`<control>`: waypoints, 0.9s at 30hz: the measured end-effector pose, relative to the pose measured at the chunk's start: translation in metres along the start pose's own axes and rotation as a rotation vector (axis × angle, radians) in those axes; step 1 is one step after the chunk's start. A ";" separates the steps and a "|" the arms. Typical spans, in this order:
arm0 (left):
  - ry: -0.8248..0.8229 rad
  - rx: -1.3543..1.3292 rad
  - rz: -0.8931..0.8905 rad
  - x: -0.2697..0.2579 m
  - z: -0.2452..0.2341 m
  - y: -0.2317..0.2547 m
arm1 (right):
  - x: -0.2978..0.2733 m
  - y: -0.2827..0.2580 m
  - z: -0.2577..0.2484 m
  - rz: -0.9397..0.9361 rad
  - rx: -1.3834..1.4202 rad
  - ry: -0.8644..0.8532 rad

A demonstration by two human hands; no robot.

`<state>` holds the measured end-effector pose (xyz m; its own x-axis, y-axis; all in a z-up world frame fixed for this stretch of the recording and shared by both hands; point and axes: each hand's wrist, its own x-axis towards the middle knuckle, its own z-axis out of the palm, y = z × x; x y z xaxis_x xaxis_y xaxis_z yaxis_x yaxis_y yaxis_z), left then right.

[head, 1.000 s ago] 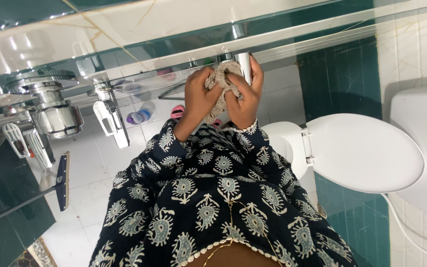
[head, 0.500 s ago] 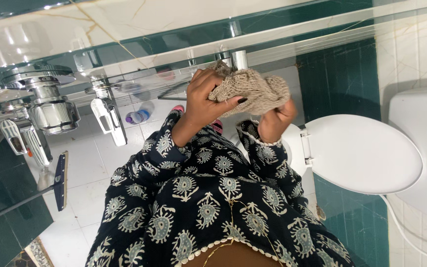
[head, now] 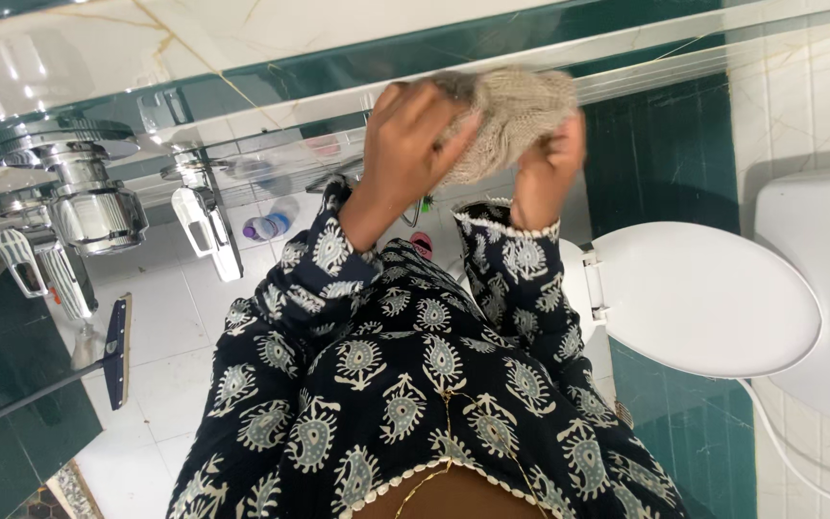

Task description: The person cleans several bathroom faucets and fixtures using a cloth, wiping the metal surfaces repeatedly.

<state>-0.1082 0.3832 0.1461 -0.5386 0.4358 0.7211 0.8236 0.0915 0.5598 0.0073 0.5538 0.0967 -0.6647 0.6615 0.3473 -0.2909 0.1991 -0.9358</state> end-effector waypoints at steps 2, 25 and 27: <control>0.026 0.001 -0.032 -0.007 0.003 -0.001 | -0.005 0.025 -0.020 0.109 -0.076 -0.165; -0.017 -0.246 -0.289 -0.073 0.022 -0.031 | -0.038 -0.010 0.053 -0.013 -0.343 -0.247; -0.051 -0.098 -0.217 -0.091 0.029 -0.031 | -0.040 -0.003 0.054 -0.008 -0.329 -0.233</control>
<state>-0.0796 0.3662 0.0512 -0.6893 0.4601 0.5597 0.6671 0.1017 0.7380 -0.0021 0.4878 0.0888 -0.8126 0.4847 0.3237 -0.0858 0.4497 -0.8890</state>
